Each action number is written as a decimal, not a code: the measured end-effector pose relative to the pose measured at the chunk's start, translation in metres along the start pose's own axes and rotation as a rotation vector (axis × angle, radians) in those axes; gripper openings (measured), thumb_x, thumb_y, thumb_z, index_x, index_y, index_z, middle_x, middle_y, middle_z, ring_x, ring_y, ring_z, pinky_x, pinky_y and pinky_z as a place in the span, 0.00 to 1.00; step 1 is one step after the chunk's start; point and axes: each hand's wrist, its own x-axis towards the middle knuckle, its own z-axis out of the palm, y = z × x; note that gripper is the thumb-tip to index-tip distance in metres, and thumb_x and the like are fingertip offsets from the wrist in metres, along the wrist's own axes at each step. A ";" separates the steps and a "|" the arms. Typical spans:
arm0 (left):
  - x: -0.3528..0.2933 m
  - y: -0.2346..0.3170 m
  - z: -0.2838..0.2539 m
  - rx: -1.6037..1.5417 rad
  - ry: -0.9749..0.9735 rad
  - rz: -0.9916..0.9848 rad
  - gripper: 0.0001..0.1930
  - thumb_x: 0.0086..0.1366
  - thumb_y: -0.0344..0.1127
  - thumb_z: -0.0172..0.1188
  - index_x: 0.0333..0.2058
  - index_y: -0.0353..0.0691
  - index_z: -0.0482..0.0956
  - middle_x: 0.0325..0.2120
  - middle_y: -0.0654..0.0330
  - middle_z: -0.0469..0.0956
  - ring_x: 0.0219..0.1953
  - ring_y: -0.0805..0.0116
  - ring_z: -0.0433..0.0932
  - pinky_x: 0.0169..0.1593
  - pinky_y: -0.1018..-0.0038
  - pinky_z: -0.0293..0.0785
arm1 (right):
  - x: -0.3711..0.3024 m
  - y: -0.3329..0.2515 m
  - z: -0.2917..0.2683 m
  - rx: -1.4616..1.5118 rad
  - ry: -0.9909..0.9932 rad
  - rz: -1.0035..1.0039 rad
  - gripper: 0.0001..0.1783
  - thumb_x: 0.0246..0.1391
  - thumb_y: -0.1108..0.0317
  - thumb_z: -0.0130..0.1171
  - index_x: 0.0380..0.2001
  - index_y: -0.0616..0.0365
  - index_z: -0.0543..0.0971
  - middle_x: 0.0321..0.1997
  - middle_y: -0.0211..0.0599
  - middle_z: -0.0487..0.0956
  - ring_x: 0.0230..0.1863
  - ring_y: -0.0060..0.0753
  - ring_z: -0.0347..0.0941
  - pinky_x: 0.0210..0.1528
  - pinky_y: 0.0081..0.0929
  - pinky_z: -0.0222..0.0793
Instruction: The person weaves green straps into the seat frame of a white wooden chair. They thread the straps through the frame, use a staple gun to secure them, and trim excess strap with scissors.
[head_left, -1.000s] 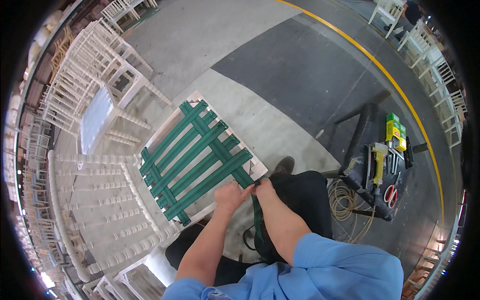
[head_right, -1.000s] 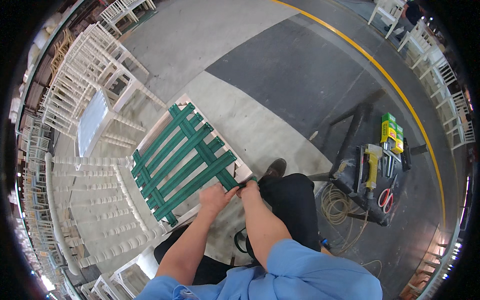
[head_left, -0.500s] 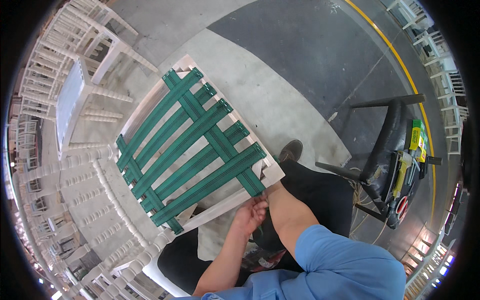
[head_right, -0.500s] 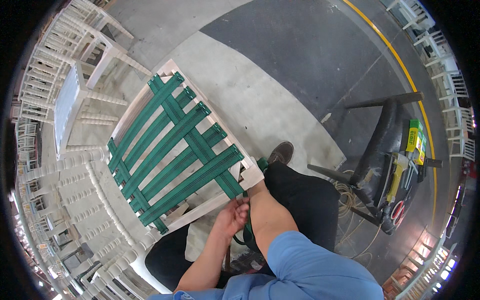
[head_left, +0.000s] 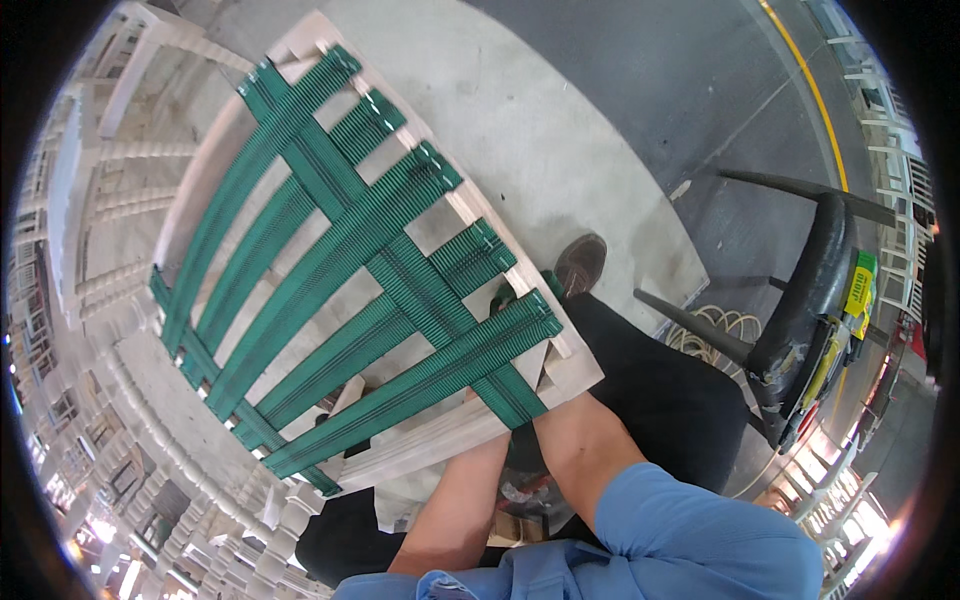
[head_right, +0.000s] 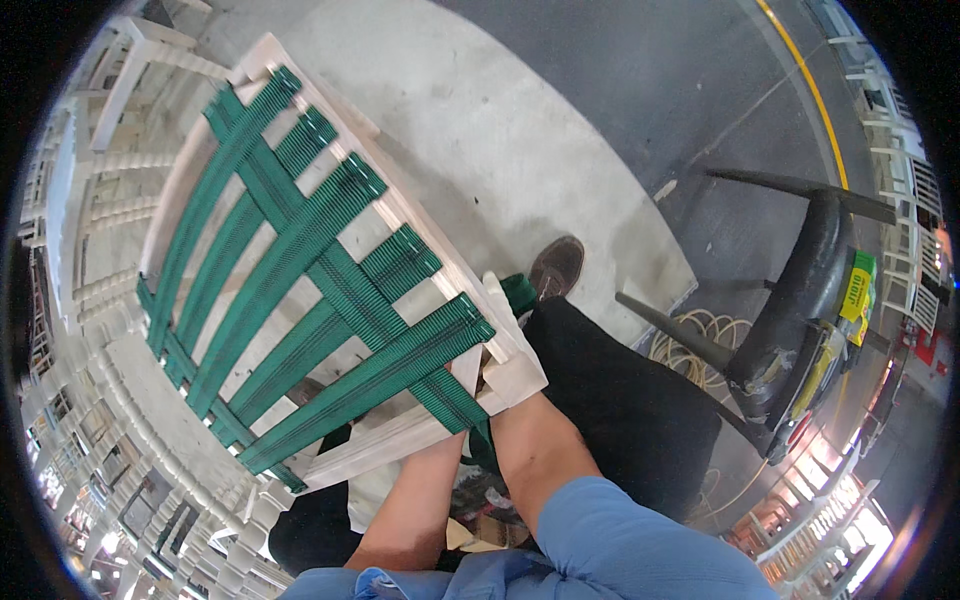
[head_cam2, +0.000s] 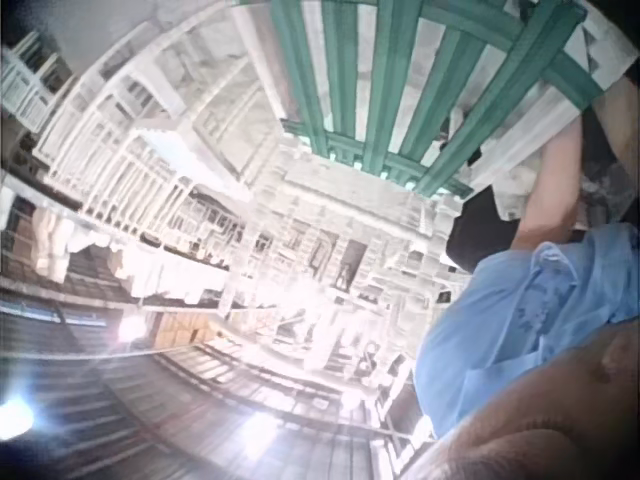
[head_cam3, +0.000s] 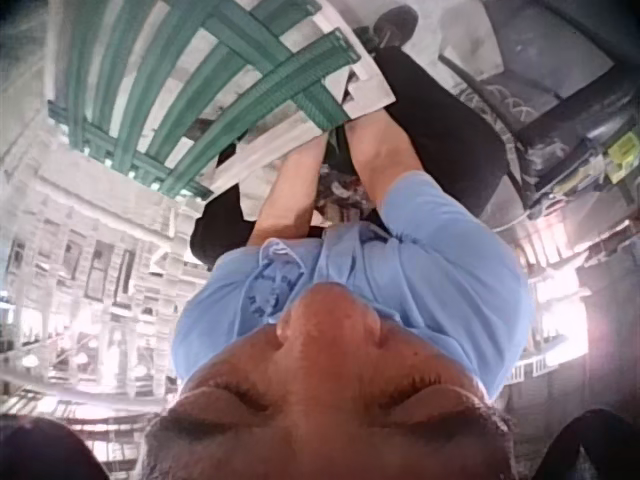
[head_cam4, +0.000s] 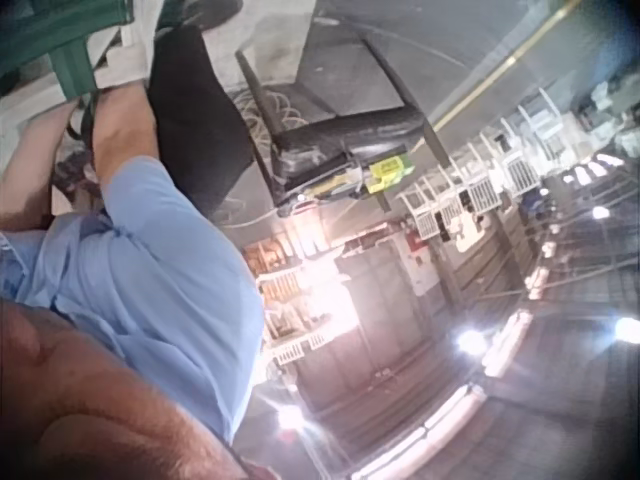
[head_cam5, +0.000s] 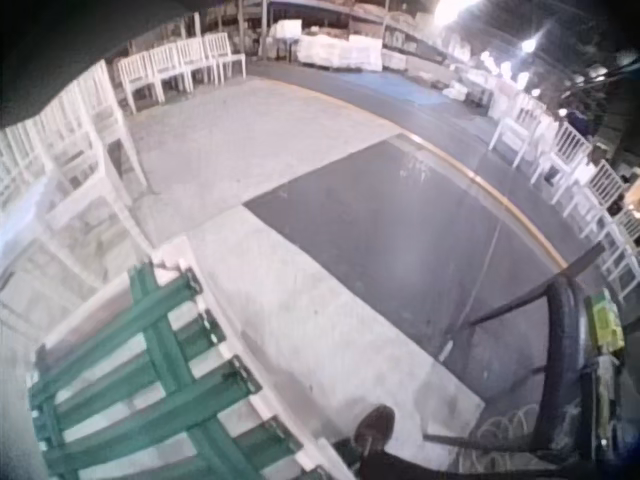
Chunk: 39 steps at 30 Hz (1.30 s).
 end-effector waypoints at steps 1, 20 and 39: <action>0.003 -0.005 0.004 0.033 -0.027 -0.029 0.16 0.75 0.43 0.53 0.50 0.39 0.80 0.40 0.56 0.85 0.34 0.62 0.85 0.31 0.70 0.84 | 0.001 -0.013 -0.007 0.025 -0.008 -0.039 0.21 0.71 0.48 0.47 0.42 0.52 0.82 0.44 0.43 0.83 0.40 0.48 0.81 0.38 0.57 0.79; 0.036 0.036 -0.024 0.366 -0.385 0.106 0.15 0.74 0.39 0.51 0.50 0.37 0.80 0.39 0.56 0.85 0.32 0.65 0.84 0.29 0.71 0.81 | -0.215 0.029 -0.052 -1.860 0.212 -0.127 0.25 0.65 0.48 0.53 0.46 0.57 0.88 0.46 0.49 0.88 0.48 0.49 0.86 0.51 0.48 0.80; 0.031 0.012 -0.003 0.481 -0.482 0.163 0.14 0.74 0.35 0.50 0.49 0.36 0.80 0.38 0.57 0.84 0.30 0.67 0.83 0.27 0.73 0.79 | -0.529 -0.334 -0.241 -1.196 0.988 -0.993 0.22 0.51 0.67 0.73 0.50 0.64 0.85 0.42 0.41 0.85 0.41 0.39 0.81 0.44 0.43 0.77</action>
